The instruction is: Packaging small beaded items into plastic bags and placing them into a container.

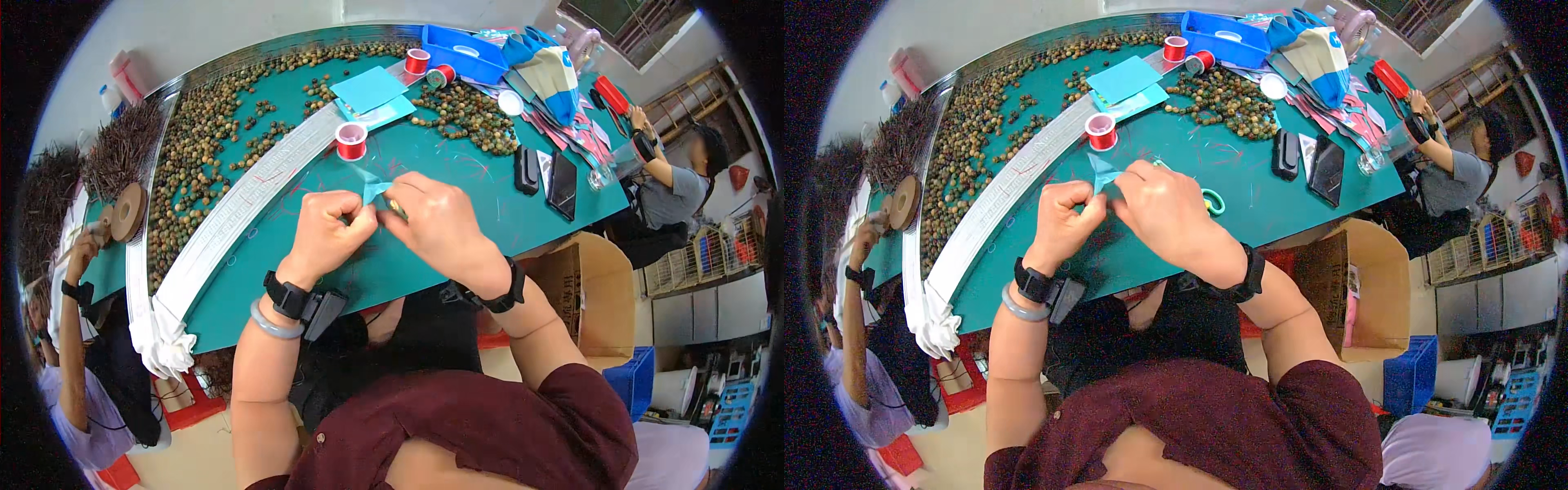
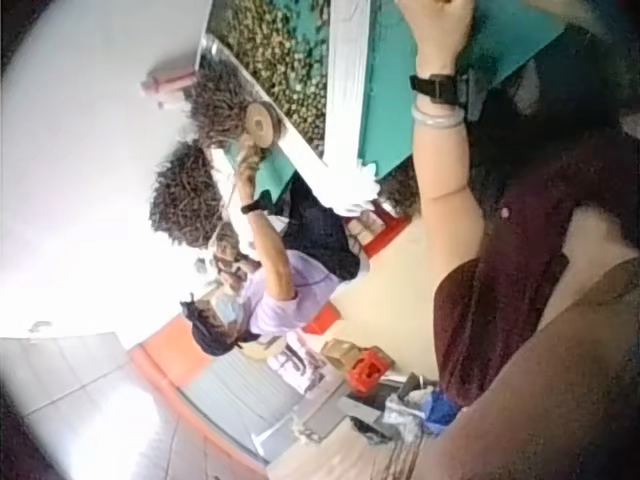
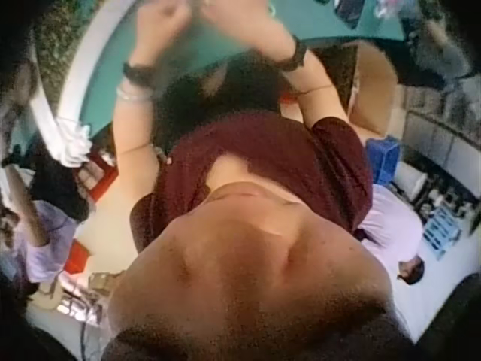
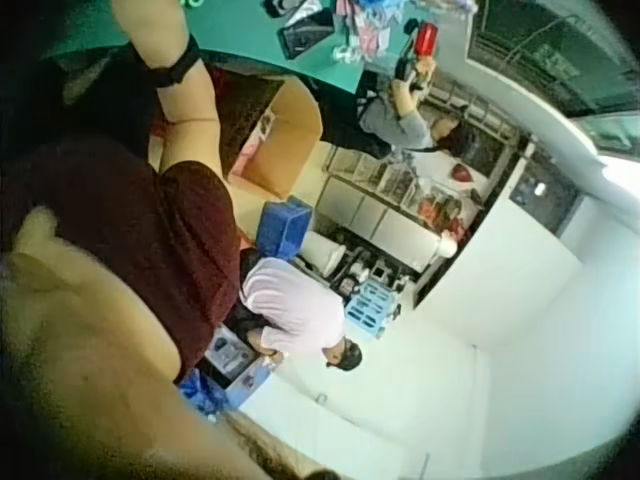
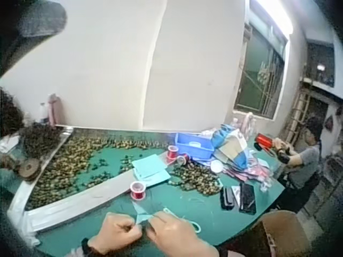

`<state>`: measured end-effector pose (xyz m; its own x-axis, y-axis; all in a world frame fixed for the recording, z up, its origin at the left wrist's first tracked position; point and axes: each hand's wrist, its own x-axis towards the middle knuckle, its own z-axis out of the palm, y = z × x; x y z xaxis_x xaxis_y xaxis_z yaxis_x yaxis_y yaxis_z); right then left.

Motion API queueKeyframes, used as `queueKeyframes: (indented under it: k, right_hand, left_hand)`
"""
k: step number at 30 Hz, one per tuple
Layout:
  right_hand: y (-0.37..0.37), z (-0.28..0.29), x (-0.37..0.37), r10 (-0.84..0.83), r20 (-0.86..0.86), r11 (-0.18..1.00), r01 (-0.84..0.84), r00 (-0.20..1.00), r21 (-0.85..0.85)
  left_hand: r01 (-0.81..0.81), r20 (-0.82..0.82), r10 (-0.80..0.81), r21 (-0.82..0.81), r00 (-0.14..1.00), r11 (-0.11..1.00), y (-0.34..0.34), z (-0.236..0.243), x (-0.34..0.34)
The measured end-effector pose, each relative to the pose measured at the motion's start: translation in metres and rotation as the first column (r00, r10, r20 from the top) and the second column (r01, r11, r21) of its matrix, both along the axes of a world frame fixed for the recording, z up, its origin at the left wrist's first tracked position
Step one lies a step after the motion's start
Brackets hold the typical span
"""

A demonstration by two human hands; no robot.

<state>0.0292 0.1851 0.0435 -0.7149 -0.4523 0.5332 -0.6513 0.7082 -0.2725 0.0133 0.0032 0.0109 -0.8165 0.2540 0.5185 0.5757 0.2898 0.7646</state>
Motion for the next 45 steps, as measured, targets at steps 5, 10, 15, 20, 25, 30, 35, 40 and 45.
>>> queueKeyframes:
  k: [5,10,15,20,25,30,35,40,45]
  right_hand:
    - [0.01,0.022,-0.007,0.005,0.272,0.992,0.03,0.962,-0.126]
    - [0.012,0.023,-0.012,0.088,0.462,0.988,-0.018,0.882,-0.153]
    - [0.041,0.011,-0.062,0.31,0.379,0.853,-0.079,0.872,-0.516]
    - [0.116,-0.005,-0.14,-0.411,0.151,0.886,0.354,0.899,0.301]
    - [0.144,-0.031,-0.159,-0.504,0.052,0.781,0.429,0.862,0.455]
    - [0.126,0.011,-0.148,-0.27,0.191,0.956,0.286,0.944,-0.064]
    - [0.078,0.078,-0.103,0.173,0.509,0.857,0.126,0.843,-0.5]
    - [0.024,0.107,-0.063,0.428,0.523,0.77,0.006,0.737,-0.639]
    - [-0.006,0.103,-0.052,0.432,0.534,0.785,-0.011,0.727,-0.619]
  left_hand:
    - [0.002,-0.165,0.015,0.104,0.986,0.995,0.007,0.007,0.0]
    - [-0.007,-0.181,-0.038,-0.242,0.983,0.97,0.008,0.006,0.0]
    - [-0.091,0.028,0.094,-0.08,0.995,0.993,0.003,0.001,-0.005]
    - [-0.103,0.034,0.103,0.023,0.994,0.994,0.005,0.003,-0.004]
    - [-0.107,0.052,0.106,0.012,0.993,0.994,0.004,0.006,-0.003]
    - [-0.121,0.036,0.121,0.007,0.992,0.993,0.004,0.004,-0.005]
    - [-0.136,0.044,0.135,0.015,0.99,0.991,0.004,0.005,-0.004]
    - [-0.169,0.022,0.168,0.044,0.985,0.985,0.005,0.01,-0.003]
    - [-0.185,0.037,0.181,0.118,0.983,0.976,0.005,0.012,-0.001]
